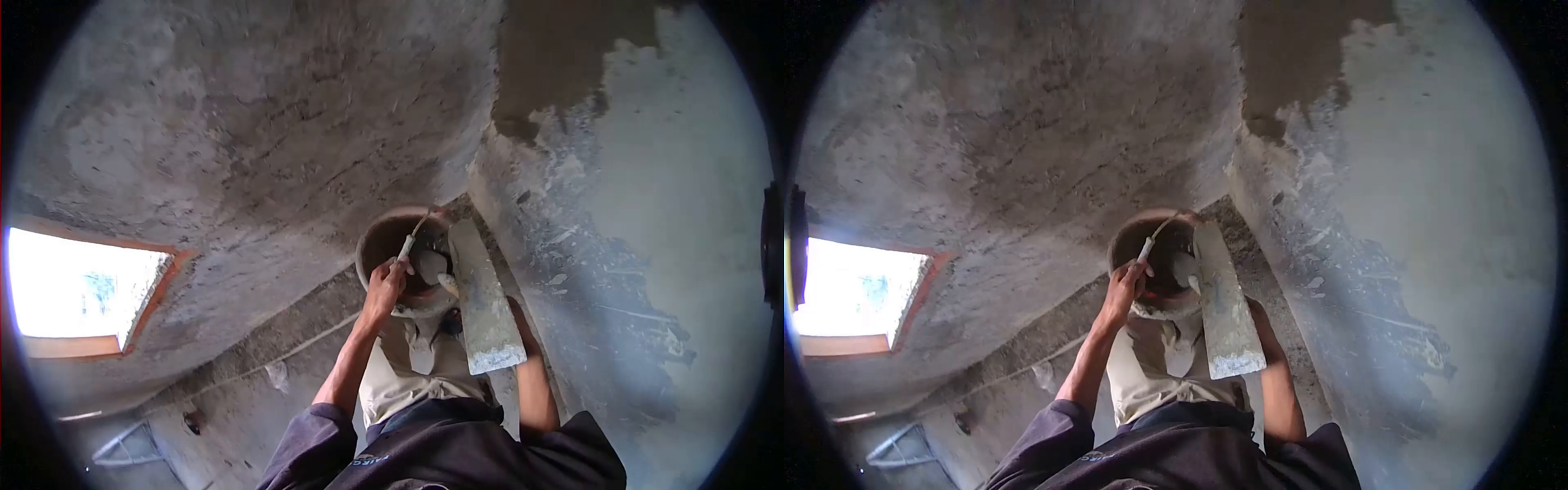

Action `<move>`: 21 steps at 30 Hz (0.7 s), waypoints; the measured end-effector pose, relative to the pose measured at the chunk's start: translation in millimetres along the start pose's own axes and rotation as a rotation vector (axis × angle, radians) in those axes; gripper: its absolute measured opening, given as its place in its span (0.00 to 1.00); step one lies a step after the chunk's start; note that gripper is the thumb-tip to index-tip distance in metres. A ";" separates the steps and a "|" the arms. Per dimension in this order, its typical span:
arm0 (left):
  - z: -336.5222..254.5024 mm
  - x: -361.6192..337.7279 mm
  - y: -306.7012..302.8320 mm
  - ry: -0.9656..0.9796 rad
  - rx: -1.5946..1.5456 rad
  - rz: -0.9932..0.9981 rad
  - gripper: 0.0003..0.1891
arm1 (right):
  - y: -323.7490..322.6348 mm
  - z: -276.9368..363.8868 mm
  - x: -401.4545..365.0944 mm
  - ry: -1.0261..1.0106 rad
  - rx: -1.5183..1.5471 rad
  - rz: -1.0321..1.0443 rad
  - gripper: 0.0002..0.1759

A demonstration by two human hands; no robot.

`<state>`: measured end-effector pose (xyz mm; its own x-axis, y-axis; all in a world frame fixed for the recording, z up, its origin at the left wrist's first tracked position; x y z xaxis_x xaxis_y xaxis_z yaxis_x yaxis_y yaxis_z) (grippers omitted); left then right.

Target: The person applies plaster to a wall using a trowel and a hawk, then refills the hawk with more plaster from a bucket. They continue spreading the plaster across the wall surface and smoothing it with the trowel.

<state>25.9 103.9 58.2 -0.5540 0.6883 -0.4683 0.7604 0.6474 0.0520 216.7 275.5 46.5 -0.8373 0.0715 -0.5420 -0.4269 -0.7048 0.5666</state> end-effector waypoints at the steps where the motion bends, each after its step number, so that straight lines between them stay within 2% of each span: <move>1: 3.1 -1.4 2.5 -0.024 -0.016 -0.014 0.18 | -6.8 -13.9 6.2 0.032 0.000 0.001 0.20; 3: 7.7 4.8 14.1 0.004 -0.048 -0.081 0.18 | -29.1 -43.1 32.8 0.063 -0.114 0.094 0.20; 5: 35.6 10.4 25.9 0.085 0.031 -0.139 0.18 | -34.3 -55.4 54.3 0.201 -0.078 0.128 0.21; 7: 56.3 13.6 37.1 0.111 0.085 -0.189 0.17 | -25.1 -60.4 72.0 0.306 0.053 0.223 0.23; 8: 61.0 9.0 43.0 0.065 0.124 -0.200 0.17 | -39.7 -84.4 87.8 0.316 0.191 0.227 0.23; 9: 45.6 5.8 47.2 0.031 0.163 -0.207 0.16 | -20.7 -67.4 92.1 0.354 0.185 0.222 0.23; 11: 36.2 -0.3 49.4 -0.075 0.181 -0.227 0.17 | 34.1 -20.0 97.7 0.610 0.060 -0.151 0.22; 12: 36.5 -0.8 48.6 -0.076 0.221 -0.244 0.15 | 18.2 -36.6 101.5 0.646 0.037 -0.146 0.22; 14: 40.1 -1.9 45.2 -0.055 0.312 -0.267 0.14 | -26.6 -55.2 118.1 0.691 -0.093 -0.033 0.23; 16: 43.5 -3.4 42.0 -0.081 0.259 -0.267 0.14 | -58.3 -72.6 138.0 0.725 -0.212 0.067 0.24; 19: 44.9 -1.2 40.9 -0.076 0.209 -0.271 0.15 | -46.9 -75.4 177.7 0.749 -0.407 0.212 0.27; 20: 44.4 -0.3 42.5 -0.093 0.222 -0.247 0.15 | -46.4 -65.7 175.5 0.789 -0.480 0.208 0.31; 21: 43.7 -0.2 45.7 -0.113 0.234 -0.221 0.15 | -103.4 -99.0 191.8 0.820 -0.551 0.262 0.36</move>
<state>75.6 119.0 22.2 -0.6829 0.4904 -0.5414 0.6906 0.6751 -0.2595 134.1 292.2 -177.5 -0.3018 -0.4910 -0.8172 0.1260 -0.8702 0.4764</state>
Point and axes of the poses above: each hand's wrist, its own x-axis towards the middle knuckle, its own y-axis out of the palm, z = x × y, the point moved 1 cm from there along x, towards the middle knuckle, and after that the axes turned 15 degrees about z, right-handed, at the moved point
